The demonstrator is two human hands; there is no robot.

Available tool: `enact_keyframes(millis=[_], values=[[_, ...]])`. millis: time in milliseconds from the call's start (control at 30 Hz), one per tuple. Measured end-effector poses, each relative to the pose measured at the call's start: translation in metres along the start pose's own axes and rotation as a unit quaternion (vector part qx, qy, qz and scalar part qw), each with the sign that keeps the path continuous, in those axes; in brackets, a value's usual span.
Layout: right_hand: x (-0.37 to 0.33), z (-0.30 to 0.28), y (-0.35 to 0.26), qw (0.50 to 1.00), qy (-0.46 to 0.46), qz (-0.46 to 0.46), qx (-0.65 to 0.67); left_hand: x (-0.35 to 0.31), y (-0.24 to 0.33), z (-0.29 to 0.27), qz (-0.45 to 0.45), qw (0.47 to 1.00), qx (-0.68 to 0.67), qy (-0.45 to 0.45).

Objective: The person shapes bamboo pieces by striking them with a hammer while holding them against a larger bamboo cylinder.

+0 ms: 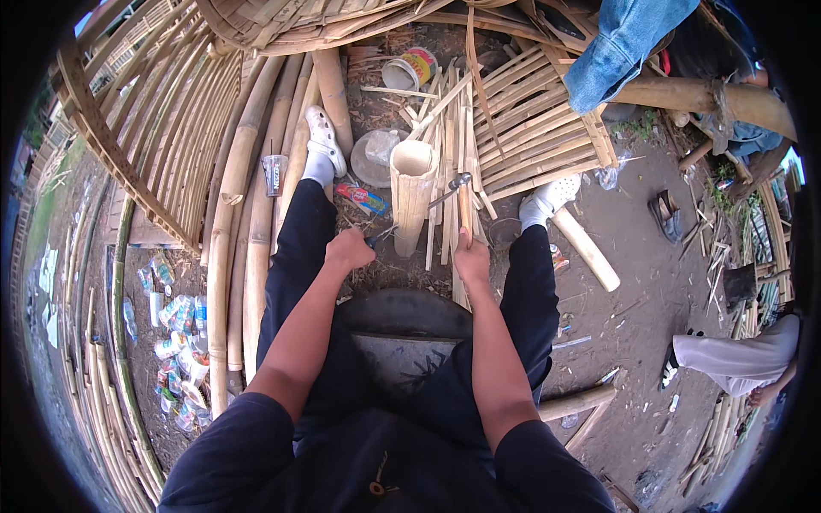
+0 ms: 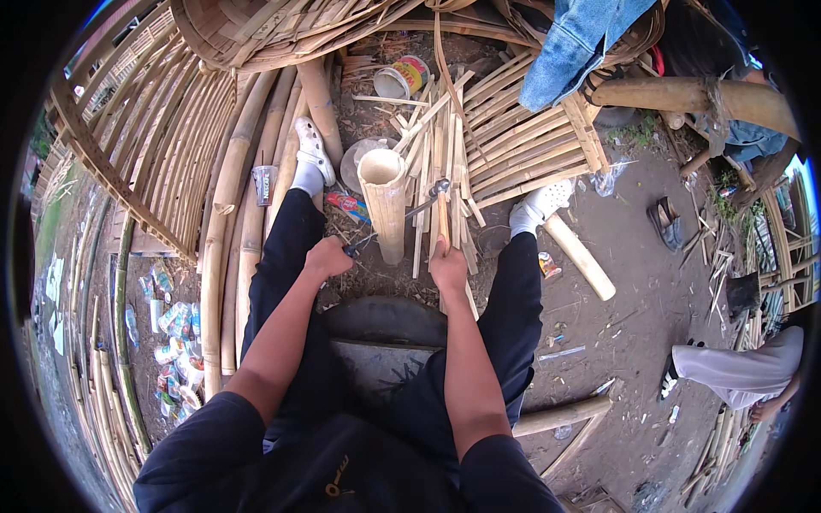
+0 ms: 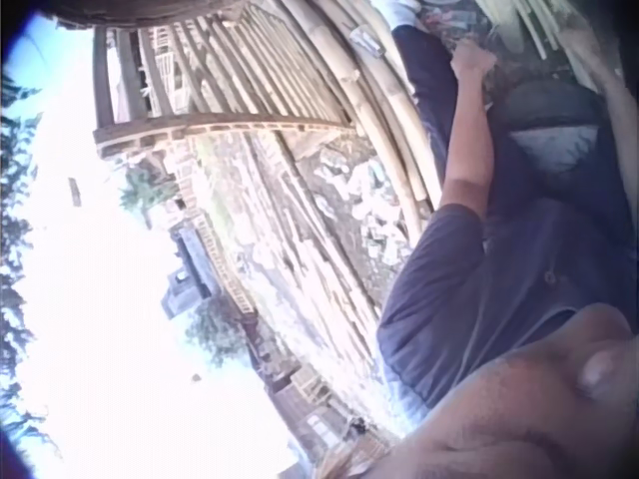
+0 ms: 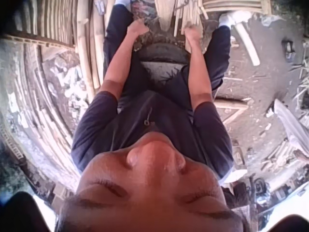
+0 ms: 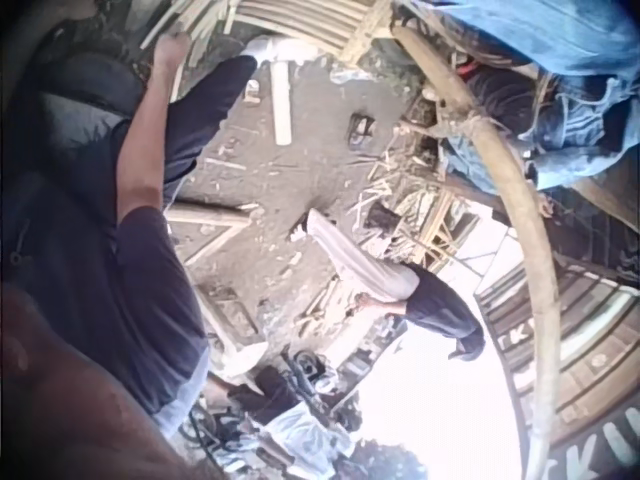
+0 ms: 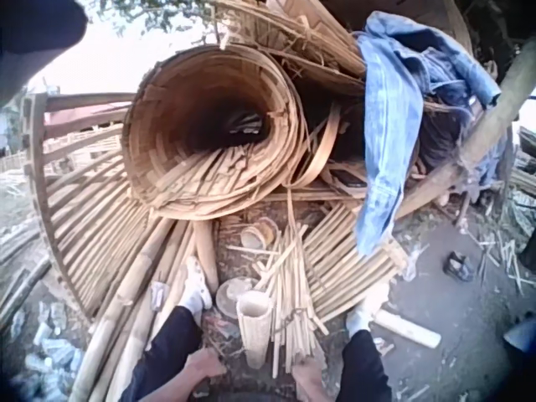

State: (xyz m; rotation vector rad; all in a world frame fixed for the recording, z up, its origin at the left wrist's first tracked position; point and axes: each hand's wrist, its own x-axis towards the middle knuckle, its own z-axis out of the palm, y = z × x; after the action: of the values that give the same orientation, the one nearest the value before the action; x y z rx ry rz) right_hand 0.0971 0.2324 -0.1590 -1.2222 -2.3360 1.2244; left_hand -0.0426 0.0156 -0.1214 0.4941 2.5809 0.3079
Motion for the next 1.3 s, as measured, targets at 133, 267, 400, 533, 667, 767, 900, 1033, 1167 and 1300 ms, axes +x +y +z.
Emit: enact_keyframes(millis=[133, 267, 400, 533, 667, 767, 900, 1033, 1167, 1300], values=[[-0.001, -0.005, 0.003, 1.0, 0.005, -0.013, -0.021, 0.003, 0.008, 0.001, -0.019, 0.999, -0.033, 0.013], [-0.001, -0.003, 0.01, 0.998, -0.027, 0.007, -0.05, 0.002, 0.016, 0.001, -0.024, 0.999, -0.041, 0.015], [-0.008, -0.021, -0.025, 0.992, 0.048, -0.116, 0.027, 0.001, 0.005, 0.005, -0.026, 0.998, -0.05, 0.022], [-0.02, -0.075, -0.091, 0.906, 0.119, -0.275, 0.301, -0.001, 0.006, 0.007, -0.032, 0.998, -0.059, 0.009], [0.008, -0.019, -0.029, 0.893, 0.147, -0.289, 0.31, -0.003, 0.02, -0.005, -0.009, 0.999, -0.046, 0.012], [0.007, 0.035, 0.054, 0.977, 0.134, -0.163, 0.026, -0.002, 0.019, 0.014, -0.013, 0.998, -0.066, -0.009], [0.007, -0.004, -0.002, 0.996, 0.056, -0.05, 0.047, 0.003, -0.003, 0.031, -0.056, 0.994, -0.09, -0.015], [-0.002, -0.061, -0.035, 0.995, 0.036, -0.088, -0.01, 0.009, -0.004, 0.021, -0.063, 0.993, -0.099, -0.021], [0.001, -0.062, -0.016, 0.996, 0.009, -0.077, -0.034, 0.015, -0.014, 0.01, -0.013, 0.981, -0.163, -0.107], [-0.004, -0.054, -0.01, 0.996, -0.055, -0.056, -0.042, 0.013, -0.026, 0.021, 0.059, 0.926, -0.341, -0.148]])
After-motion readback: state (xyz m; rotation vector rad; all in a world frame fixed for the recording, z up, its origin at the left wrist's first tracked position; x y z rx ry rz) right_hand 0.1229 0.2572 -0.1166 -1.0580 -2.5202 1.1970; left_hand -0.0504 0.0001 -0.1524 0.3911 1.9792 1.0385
